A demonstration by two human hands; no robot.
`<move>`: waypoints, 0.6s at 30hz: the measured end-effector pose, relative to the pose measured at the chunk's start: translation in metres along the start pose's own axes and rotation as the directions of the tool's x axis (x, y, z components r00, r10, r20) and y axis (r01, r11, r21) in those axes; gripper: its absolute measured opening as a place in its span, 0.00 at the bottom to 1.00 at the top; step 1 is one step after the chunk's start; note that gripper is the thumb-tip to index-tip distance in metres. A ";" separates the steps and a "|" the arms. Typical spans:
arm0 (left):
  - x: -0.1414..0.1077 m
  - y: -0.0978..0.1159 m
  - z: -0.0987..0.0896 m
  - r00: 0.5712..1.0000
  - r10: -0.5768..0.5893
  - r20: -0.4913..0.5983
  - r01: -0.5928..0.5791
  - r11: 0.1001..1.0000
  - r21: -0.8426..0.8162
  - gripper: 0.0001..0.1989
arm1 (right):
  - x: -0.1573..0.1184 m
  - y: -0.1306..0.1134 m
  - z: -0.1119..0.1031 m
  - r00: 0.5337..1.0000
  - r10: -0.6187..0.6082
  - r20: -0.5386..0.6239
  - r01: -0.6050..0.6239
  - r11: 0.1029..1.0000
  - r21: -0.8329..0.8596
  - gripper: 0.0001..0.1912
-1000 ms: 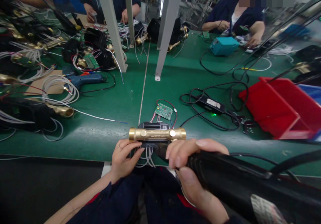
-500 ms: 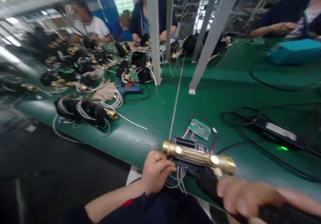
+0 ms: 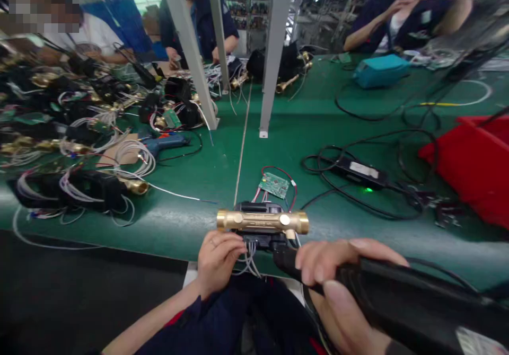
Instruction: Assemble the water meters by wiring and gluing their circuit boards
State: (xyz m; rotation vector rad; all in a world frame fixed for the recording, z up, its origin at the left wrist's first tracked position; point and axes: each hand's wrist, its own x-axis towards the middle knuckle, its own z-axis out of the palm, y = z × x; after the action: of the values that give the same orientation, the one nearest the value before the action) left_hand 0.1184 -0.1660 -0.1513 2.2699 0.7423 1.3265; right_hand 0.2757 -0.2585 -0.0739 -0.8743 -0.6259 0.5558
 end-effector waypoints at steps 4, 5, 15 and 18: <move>0.000 0.000 0.003 0.999 -0.052 -0.005 0.052 0.988 0.142 0.11 | 0.002 0.000 0.016 0.986 -0.151 0.070 0.154 0.987 -0.042 0.17; -0.001 -0.001 0.004 0.999 -0.050 -0.002 0.050 0.985 0.165 0.12 | 0.001 0.001 0.014 0.987 -0.145 0.071 0.148 0.988 -0.045 0.17; 0.001 0.006 0.006 0.986 0.036 0.163 -0.101 0.905 0.413 0.13 | 0.002 0.004 0.019 0.986 -0.105 0.132 0.112 0.993 -0.046 0.17; 0.005 0.009 0.005 0.980 0.073 0.185 -0.153 0.873 0.463 0.13 | 0.002 0.003 0.020 0.980 -0.112 0.165 0.124 0.990 -0.062 0.17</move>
State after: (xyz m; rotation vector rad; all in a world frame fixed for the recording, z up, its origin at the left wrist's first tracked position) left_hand 0.1270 -0.1698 -0.1450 2.8085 0.9763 1.0720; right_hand 0.2622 -0.2452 -0.0665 -0.8591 -0.8445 0.5022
